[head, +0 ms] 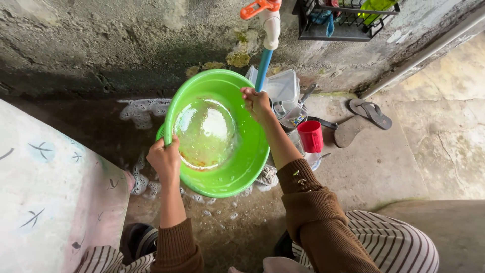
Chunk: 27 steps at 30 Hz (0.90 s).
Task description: Washing various kitchen utensils and containers with soap and water at a low-mounted tap.
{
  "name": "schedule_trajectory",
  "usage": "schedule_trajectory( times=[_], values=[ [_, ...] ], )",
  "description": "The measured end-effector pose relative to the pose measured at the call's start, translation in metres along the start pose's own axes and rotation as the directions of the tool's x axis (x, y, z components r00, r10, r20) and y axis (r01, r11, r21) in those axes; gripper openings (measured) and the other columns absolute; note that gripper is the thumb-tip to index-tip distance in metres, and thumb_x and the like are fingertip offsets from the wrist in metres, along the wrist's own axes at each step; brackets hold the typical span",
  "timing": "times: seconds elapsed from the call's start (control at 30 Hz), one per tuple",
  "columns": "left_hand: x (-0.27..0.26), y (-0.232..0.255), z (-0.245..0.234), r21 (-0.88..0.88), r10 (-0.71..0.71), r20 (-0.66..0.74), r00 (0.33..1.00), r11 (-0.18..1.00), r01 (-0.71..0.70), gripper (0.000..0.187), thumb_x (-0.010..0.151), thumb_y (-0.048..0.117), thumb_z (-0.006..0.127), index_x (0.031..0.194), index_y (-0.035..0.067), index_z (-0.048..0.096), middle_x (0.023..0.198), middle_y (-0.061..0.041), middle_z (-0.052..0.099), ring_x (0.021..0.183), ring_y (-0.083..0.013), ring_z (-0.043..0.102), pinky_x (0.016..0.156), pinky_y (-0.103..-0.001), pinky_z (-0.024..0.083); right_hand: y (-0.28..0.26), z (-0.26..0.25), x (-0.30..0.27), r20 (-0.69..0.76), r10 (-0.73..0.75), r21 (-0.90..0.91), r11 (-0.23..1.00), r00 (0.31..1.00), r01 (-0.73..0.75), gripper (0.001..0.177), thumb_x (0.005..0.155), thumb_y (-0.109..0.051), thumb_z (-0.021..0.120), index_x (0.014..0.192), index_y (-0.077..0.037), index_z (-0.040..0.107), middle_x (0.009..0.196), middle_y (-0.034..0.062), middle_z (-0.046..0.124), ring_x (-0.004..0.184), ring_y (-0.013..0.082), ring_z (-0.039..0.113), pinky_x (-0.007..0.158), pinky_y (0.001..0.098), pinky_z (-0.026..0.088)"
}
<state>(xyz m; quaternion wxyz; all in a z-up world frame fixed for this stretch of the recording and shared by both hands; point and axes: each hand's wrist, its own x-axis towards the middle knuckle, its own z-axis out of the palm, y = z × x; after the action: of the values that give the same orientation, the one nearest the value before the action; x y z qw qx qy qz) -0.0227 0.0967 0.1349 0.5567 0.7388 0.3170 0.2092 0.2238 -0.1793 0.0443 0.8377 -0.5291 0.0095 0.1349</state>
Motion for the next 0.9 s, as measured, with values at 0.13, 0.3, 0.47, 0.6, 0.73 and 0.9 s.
schedule_trajectory(
  times=[0.13, 0.3, 0.47, 0.6, 0.73, 0.9],
  values=[
    [-0.002, 0.005, 0.000, -0.050, 0.000, -0.005, 1.000, 0.999, 0.000, 0.017, 0.089, 0.016, 0.075, 0.096, 0.001, 0.077, 0.072, -0.013, 0.069, 0.062, -0.0134, 0.055, 0.062, -0.035, 0.047, -0.004, 0.010, -0.005, -0.005, 0.146, -0.074, 0.987, 0.989, -0.146, 0.023, 0.103, -0.025, 0.055, 0.093, -0.006, 0.062, 0.056, -0.0023, 0.047, 0.038, 0.0083, 0.036, 0.033, 0.0242, 0.028],
    [-0.010, 0.008, 0.002, -0.087, 0.173, -0.019, 0.985, 0.981, -0.174, 0.017, 0.088, 0.011, 0.074, 0.101, 0.002, 0.076, 0.095, -0.010, 0.076, 0.080, -0.0160, 0.066, 0.075, -0.033, 0.051, -0.007, 0.015, -0.011, -0.278, -0.075, -0.644, 0.755, 0.958, -0.128, 0.049, 0.103, -0.039, 0.064, 0.068, -0.008, 0.052, 0.059, -0.0014, 0.049, 0.047, 0.0114, 0.045, 0.044, 0.0303, 0.038],
    [-0.016, 0.009, -0.002, -0.020, 0.304, -0.011, 0.953, 0.952, -0.304, 0.016, 0.088, 0.011, 0.077, 0.099, -0.001, 0.075, 0.118, -0.016, 0.072, 0.102, -0.0268, 0.067, 0.088, -0.037, 0.053, -0.011, 0.004, -0.021, -0.124, -0.056, -0.911, 0.402, 0.991, -0.091, 0.055, 0.105, -0.044, 0.056, 0.071, -0.003, 0.066, 0.065, 0.0074, 0.066, 0.059, 0.0174, 0.065, 0.059, 0.0313, 0.050],
    [-0.025, 0.027, -0.011, 0.040, 0.391, -0.014, 0.920, 0.920, -0.390, 0.014, 0.089, 0.010, 0.077, 0.096, -0.001, 0.075, 0.128, -0.019, 0.069, 0.111, -0.0330, 0.066, 0.093, -0.041, 0.052, 0.007, -0.018, -0.007, -0.008, -0.092, -0.737, 0.674, 0.996, 0.056, 0.027, 0.099, -0.020, 0.062, 0.110, 0.002, 0.074, 0.089, 0.0100, 0.078, 0.079, 0.0171, 0.076, 0.074, 0.0284, 0.062],
    [-0.029, 0.039, -0.017, 0.048, 0.409, -0.021, 0.912, 0.912, -0.408, 0.012, 0.089, 0.010, 0.077, 0.096, 0.000, 0.077, 0.131, -0.019, 0.068, 0.113, -0.0335, 0.066, 0.092, -0.042, 0.052, 0.007, -0.017, -0.008, 0.051, -0.059, -0.600, 0.796, 0.997, 0.078, 0.031, 0.097, -0.003, 0.054, 0.125, 0.004, 0.066, 0.111, 0.0109, 0.075, 0.099, 0.0185, 0.077, 0.086, 0.0289, 0.064],
    [-0.039, 0.052, -0.013, 0.073, 0.405, -0.048, 0.913, 0.913, -0.401, 0.012, 0.088, 0.007, 0.076, 0.098, 0.002, 0.079, 0.140, -0.017, 0.066, 0.115, -0.0325, 0.063, 0.091, -0.042, 0.054, 0.004, -0.011, -0.011, 0.016, 0.018, -0.566, 0.825, 1.000, -0.005, 0.034, 0.096, 0.004, 0.053, 0.127, 0.006, 0.067, 0.119, 0.0154, 0.075, 0.104, 0.0221, 0.076, 0.091, 0.0307, 0.063]
  ],
)
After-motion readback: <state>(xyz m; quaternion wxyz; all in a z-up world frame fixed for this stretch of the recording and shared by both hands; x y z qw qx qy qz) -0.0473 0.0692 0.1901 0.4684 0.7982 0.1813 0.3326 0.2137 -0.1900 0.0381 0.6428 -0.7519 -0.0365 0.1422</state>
